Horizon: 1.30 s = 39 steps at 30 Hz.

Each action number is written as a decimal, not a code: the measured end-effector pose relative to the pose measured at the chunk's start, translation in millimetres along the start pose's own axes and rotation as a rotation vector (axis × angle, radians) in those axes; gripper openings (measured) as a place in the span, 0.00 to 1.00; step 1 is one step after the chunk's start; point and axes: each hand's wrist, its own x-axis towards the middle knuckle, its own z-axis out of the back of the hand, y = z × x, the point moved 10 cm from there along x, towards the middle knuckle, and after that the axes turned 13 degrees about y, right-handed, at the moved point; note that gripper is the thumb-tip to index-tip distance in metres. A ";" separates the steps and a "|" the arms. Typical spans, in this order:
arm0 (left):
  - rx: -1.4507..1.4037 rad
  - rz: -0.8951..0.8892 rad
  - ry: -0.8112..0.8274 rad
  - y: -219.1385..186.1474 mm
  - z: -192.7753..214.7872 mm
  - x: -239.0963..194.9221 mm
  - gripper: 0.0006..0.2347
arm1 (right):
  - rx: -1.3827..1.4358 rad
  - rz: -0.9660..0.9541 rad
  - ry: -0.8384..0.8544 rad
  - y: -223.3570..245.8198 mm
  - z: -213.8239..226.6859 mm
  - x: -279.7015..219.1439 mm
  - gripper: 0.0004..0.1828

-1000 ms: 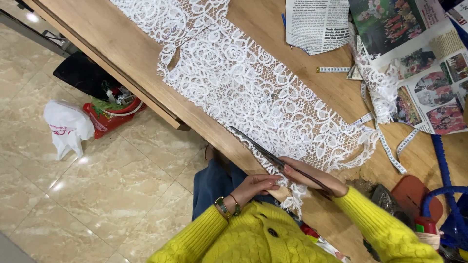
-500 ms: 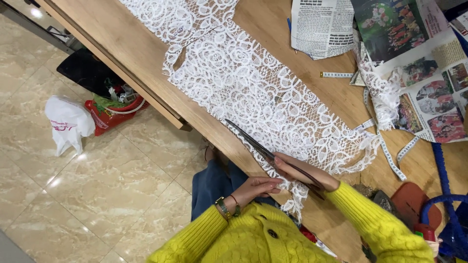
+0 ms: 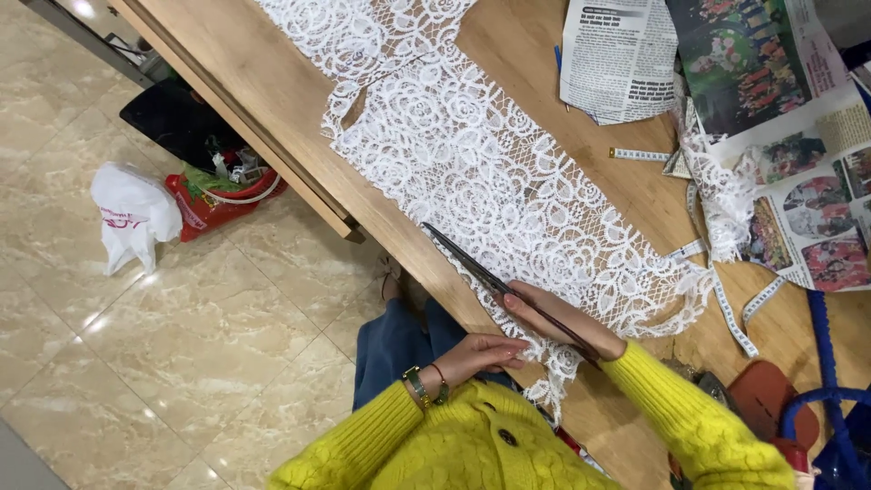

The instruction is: The person cuts a piece of white lace fabric using scissors on a wooden table. They carefully trim the edges of the lace, separating a section from the main piece and adjusting the fabric as needed.

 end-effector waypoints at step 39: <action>1.164 -0.187 -1.278 -177.3 120.9 -102.7 0.04 | 0.038 0.000 0.091 44.7 4.3 35.9 0.47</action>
